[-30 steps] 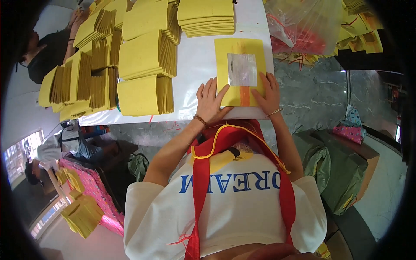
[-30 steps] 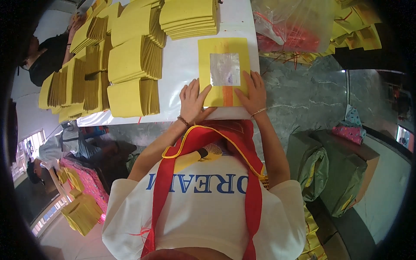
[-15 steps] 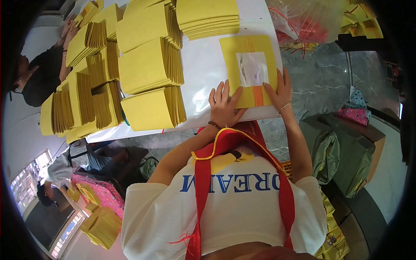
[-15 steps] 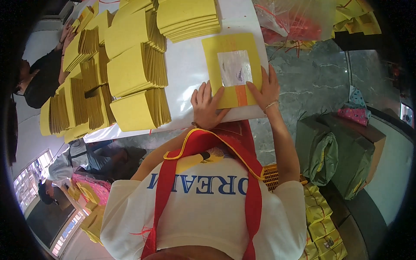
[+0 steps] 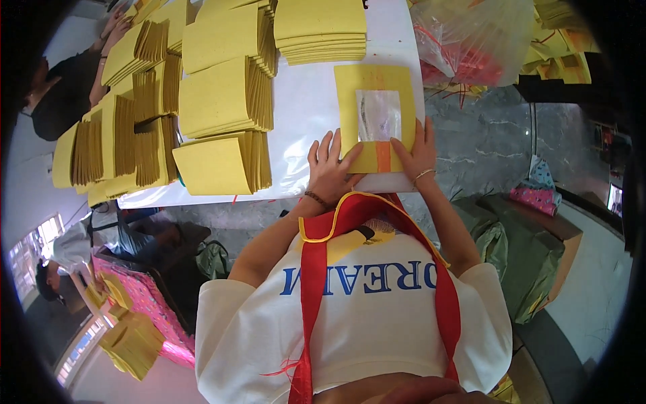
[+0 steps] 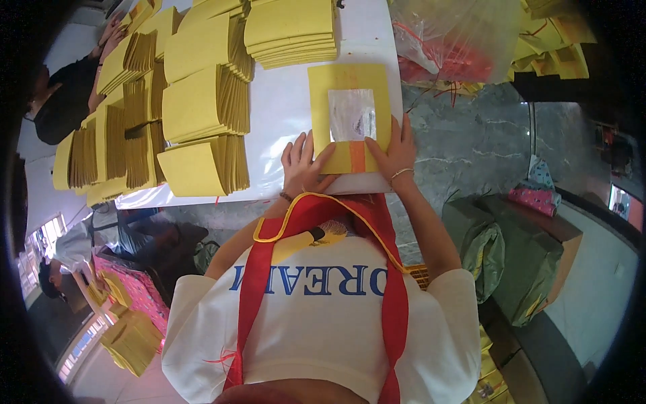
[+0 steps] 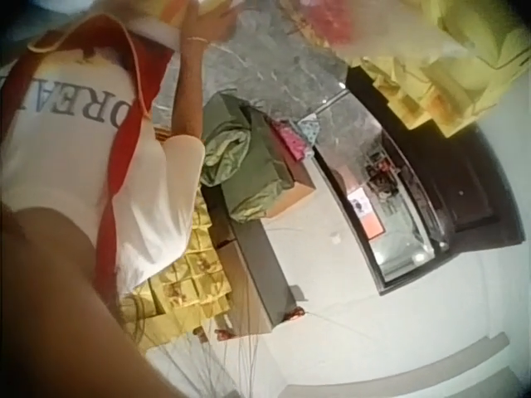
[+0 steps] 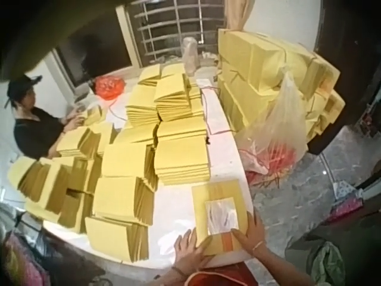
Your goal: Folding yellow paper sheets with a foil center into squares.
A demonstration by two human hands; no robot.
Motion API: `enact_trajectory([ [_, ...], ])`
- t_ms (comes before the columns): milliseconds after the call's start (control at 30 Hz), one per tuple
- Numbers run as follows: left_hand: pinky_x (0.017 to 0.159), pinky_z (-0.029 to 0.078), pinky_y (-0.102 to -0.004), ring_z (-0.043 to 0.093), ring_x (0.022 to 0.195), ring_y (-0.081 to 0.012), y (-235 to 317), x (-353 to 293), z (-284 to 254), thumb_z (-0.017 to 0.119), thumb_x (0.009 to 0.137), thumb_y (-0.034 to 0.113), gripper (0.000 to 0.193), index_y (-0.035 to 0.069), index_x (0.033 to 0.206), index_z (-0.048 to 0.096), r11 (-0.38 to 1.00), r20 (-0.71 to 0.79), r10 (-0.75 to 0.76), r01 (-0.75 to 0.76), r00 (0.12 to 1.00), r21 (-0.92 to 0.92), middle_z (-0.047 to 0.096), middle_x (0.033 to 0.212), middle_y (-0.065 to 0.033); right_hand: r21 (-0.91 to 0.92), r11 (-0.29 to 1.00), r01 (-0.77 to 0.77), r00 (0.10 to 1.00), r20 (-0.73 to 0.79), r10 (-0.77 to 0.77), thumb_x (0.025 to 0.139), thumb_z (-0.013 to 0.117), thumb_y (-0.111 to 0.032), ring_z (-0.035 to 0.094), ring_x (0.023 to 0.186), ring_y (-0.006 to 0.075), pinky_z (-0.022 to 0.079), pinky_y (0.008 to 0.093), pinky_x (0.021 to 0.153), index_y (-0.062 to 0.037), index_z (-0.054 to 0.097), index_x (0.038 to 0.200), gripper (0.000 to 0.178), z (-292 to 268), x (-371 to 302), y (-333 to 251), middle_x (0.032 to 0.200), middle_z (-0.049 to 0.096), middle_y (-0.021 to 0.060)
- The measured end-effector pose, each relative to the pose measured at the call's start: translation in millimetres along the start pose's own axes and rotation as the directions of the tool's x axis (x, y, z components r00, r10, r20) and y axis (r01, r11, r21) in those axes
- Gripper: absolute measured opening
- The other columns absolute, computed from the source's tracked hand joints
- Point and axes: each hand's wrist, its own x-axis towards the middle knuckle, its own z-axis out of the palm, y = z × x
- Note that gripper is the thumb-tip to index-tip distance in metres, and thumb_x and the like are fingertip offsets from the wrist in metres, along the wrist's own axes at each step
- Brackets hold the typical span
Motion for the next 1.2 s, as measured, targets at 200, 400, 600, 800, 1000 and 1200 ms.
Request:
enact_trajectory([
  [200, 0.101, 0.019, -0.0513, 0.032, 0.123, -0.0366, 0, -3, 7, 0.067, 0.070, 0.040, 0.059, 0.021, 0.123, 0.049, 0.999, -0.084, 0.014, -0.012, 0.996, 0.029, 0.036, 0.131, -0.0208, 0.032, 0.999, -0.043, 0.999, 0.015, 0.042, 0.074, 0.061, -0.051, 0.028, 0.126, 0.0383, 0.025, 0.0500, 0.099, -0.0075, 0.037, 0.130, 0.075, 3, -4, 1, 0.141, 0.023, 0.0208],
  [400, 0.094, 0.029, -0.0489, 0.033, 0.119, -0.0400, -2, -8, 15, 0.078, 0.053, 0.023, 0.075, 0.018, 0.123, 0.049, 0.992, -0.166, 0.078, -0.094, 0.983, -0.089, 0.033, 0.131, -0.0234, -0.173, 0.985, 0.000, 1.000, -0.002, -0.001, 0.072, 0.060, -0.054, 0.014, 0.133, 0.0331, 0.015, 0.0600, 0.099, -0.0099, 0.036, 0.131, 0.078, 2, -6, 0, 0.143, 0.018, 0.0163],
  [600, 0.097, 0.023, -0.0513, 0.030, 0.122, -0.0392, 8, -5, 4, 0.077, 0.057, 0.029, 0.069, 0.019, 0.119, 0.050, 0.998, -0.143, 0.045, -0.037, 0.989, 0.058, 0.032, 0.133, -0.0219, 0.021, 0.995, -0.096, 0.991, 0.091, 0.094, 0.070, 0.063, -0.052, 0.014, 0.133, 0.0337, 0.015, 0.0588, 0.099, -0.0101, 0.035, 0.130, 0.078, -3, 0, -3, 0.144, 0.016, 0.0145],
  [800, 0.096, 0.028, -0.0470, 0.038, 0.117, -0.0312, -1, 9, -2, 0.073, 0.061, 0.030, 0.063, 0.011, 0.115, 0.049, 0.964, -0.055, 0.250, -0.243, 0.967, 0.112, 0.041, 0.126, -0.0150, -0.104, 0.885, 0.455, 0.891, 0.068, -0.450, 0.079, 0.058, -0.039, 0.032, 0.127, 0.0234, 0.019, 0.0542, 0.099, -0.0174, 0.048, 0.121, 0.048, -21, 31, -10, 0.135, 0.039, 0.0041],
  [1000, 0.084, 0.041, -0.0376, 0.049, 0.102, -0.0260, -2, 19, -16, 0.066, 0.067, 0.024, 0.045, 0.007, 0.107, 0.052, 0.903, 0.037, 0.407, -0.409, 0.912, 0.135, 0.052, 0.109, -0.0109, 0.051, 0.920, 0.389, 0.903, 0.177, -0.391, 0.085, 0.053, -0.028, 0.048, 0.114, 0.0126, 0.024, 0.0471, 0.095, -0.0198, 0.062, 0.102, 0.021, -11, 42, -1, 0.114, 0.058, -0.0063],
  [1200, 0.063, 0.047, -0.0365, 0.058, 0.069, -0.0295, -15, 36, -17, 0.056, 0.081, 0.015, 0.013, 0.004, 0.085, 0.059, 0.885, -0.060, 0.352, -0.353, 0.934, -0.303, 0.060, 0.075, -0.0129, 0.588, 0.807, -0.057, 0.911, 0.362, -0.199, 0.092, 0.044, -0.035, 0.055, 0.104, 0.0140, 0.030, 0.0365, 0.095, -0.0107, 0.063, 0.106, 0.034, 0, 60, 31, 0.102, 0.065, 0.0023],
])
